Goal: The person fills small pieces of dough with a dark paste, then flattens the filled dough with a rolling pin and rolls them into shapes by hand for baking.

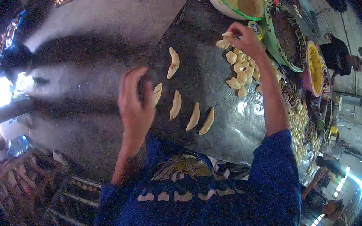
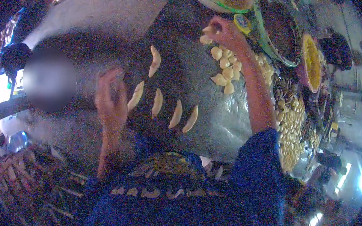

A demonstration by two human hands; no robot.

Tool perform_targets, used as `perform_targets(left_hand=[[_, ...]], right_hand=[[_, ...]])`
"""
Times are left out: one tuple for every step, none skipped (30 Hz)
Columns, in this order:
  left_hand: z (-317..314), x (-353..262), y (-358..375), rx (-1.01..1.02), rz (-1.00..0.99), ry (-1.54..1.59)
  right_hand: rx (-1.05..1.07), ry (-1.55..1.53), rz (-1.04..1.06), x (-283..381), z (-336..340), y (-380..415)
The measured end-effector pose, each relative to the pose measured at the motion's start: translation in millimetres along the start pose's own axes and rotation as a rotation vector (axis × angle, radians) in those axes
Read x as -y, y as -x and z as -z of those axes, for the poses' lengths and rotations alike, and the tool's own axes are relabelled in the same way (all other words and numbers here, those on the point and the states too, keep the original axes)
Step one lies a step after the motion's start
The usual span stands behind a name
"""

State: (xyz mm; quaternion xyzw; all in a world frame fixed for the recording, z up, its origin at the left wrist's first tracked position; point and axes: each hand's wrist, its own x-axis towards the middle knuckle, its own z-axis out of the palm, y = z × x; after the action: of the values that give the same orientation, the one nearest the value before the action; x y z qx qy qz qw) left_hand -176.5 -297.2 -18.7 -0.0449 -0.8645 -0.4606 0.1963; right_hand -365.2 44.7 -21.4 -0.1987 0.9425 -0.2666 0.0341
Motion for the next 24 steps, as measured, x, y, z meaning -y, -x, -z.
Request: perform_targets(left_hand=[[-12.1, -5.2, -0.5, 0.037, -0.045, 0.034], [-30.2, -10.7, 0.1, 0.072, -0.039, 0.122], [-51.1, -18.4, 1.1, 0.107, -0.033, 0.209], [-71.9, -30.9, -0.2, 0.127, -0.043, 0.2], [-93.0, -46.3, -2.9, 0.146, -0.055, 0.19], [-116.0, -66.3, -6.0, 0.029, -0.098, 0.199], [-135.0, -84.4, -6.7, -0.088, -0.141, 0.208], [-146.9, -97.1, -4.2, -0.027, -0.108, 0.347], [-156.8, -108.4, -0.3, 0.035, -0.075, 0.485], [-162.1, -117.3, 5.6, 0.1, -0.042, 0.624], [-162.7, -124.0, 13.3, 0.144, 0.011, 0.646], [-161.4, -129.7, 21.5, 0.191, 0.064, 0.667], [-158.8, -134.9, 30.4, 0.24, 0.116, 0.686], [-148.8, -144.7, 36.8, 0.309, 0.14, 0.644], [-132.4, -158.2, 42.4, 0.38, 0.165, 0.602], [-121.2, -166.8, 51.0, 0.451, 0.192, 0.56], [-117.0, -170.0, 60.9, 0.45, 0.179, 0.508], [-114.2, -172.1, 69.5, 0.449, 0.167, 0.457], [-113.6, -173.8, 77.5, 0.452, 0.155, 0.411], [-127.6, -159.5, 87.7, 0.422, 0.143, 0.532], [-131.3, -156.0, 95.9, 0.436, 0.226, 0.679], [-131.8, -152.9, 101.3, 0.447, 0.31, 0.822], [-129.7, -152.0, 103.9, 0.457, 0.397, 0.962], [-127.0, -153.4, 106.8, 0.441, 0.426, 1.039]], right_hand=[[-0.098, -0.052, -0.023, 7.9, 4.5, 14.6], [-0.166, -0.107, -0.048, 14.0, 8.0, 27.9], [-0.234, -0.164, -0.074, 19.8, 11.2, 42.0], [-0.302, -0.221, -0.097, 26.1, 15.0, 55.9], [-0.352, -0.323, -0.064, 35.8, 18.0, 69.7], [-0.4, -0.425, -0.032, 49.3, 19.2, 84.0], [-0.445, -0.528, 0.001, 63.4, 20.0, 98.5], [-0.5, -0.607, -0.009, 77.8, 19.6, 112.1], [-0.498, -0.578, -0.025, 83.0, 23.2, 126.2], [-0.497, -0.549, -0.042, 85.9, 27.3, 140.6], [-0.499, -0.52, -0.059, 88.2, 30.5, 154.3], [-0.565, -0.607, -0.059, 91.4, 30.4, 166.3], [-0.603, -0.634, -0.091, 92.7, 32.7, 178.7], [-0.641, -0.661, -0.122, 94.0, 36.2, 191.3], [-0.681, -0.689, -0.157, 96.5, 39.8, 204.2], [-0.719, -0.808, -0.174, 103.6, 42.5, 215.7], [-0.725, -0.853, -0.195, 105.4, 44.1, 226.4], [-0.731, -0.898, -0.217, 105.1, 45.8, 235.1], [-0.738, -0.939, -0.242, 103.9, 47.2, 244.2], [-0.744, -0.938, -0.227, 101.9, 46.4, 252.4], [-0.759, -0.989, -0.211, 101.3, 46.1, 258.8], [-0.772, -1.041, -0.191, 102.1, 45.2, 262.2], [-0.783, -1.095, -0.169, 103.6, 44.0, 263.4], [-0.811, -1.116, -0.17, 104.9, 43.7, 263.8]])
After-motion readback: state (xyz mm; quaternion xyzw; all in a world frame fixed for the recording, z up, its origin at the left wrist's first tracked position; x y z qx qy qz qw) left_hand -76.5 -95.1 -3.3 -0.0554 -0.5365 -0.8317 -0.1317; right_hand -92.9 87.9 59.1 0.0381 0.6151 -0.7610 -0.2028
